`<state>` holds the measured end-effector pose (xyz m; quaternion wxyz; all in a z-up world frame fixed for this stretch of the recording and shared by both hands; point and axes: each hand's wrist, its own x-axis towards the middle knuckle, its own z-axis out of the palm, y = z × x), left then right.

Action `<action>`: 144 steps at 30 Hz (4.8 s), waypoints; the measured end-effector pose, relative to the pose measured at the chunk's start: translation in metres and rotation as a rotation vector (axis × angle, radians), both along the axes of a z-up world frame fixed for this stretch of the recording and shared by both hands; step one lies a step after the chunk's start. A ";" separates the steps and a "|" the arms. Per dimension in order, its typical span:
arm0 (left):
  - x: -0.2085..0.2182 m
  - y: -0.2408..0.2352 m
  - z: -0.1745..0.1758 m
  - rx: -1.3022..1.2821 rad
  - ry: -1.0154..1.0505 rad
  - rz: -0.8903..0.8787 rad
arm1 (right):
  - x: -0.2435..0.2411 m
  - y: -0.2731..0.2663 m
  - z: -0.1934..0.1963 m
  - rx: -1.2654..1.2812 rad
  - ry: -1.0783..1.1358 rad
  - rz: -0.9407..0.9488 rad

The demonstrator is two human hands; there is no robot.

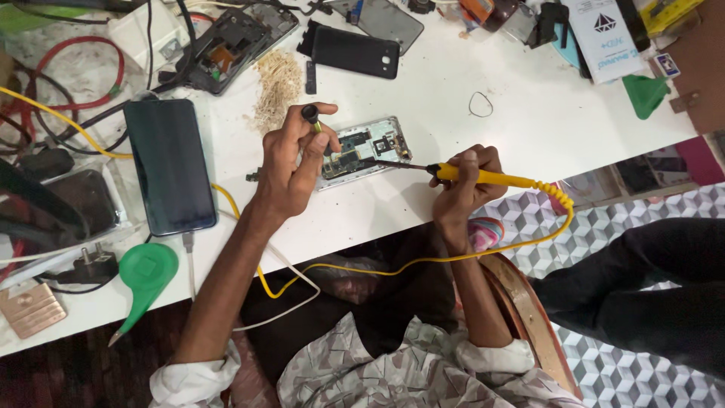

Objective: The person uses a soldering iron and tweezers to work on a disassembled smartphone motherboard. They repeatedly apply heat and manipulate small components on the circuit board throughout the clip.

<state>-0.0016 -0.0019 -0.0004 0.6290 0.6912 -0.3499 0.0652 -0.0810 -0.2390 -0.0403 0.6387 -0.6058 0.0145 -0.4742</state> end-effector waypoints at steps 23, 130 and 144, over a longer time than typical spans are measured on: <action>0.004 -0.010 -0.006 0.090 -0.030 0.088 | 0.003 -0.005 -0.013 -0.049 -0.064 -0.062; 0.006 -0.013 -0.011 0.137 -0.131 0.154 | -0.001 -0.004 -0.018 0.107 0.001 -0.082; 0.007 -0.010 -0.019 0.133 -0.066 0.137 | 0.001 -0.006 -0.018 0.146 -0.034 -0.071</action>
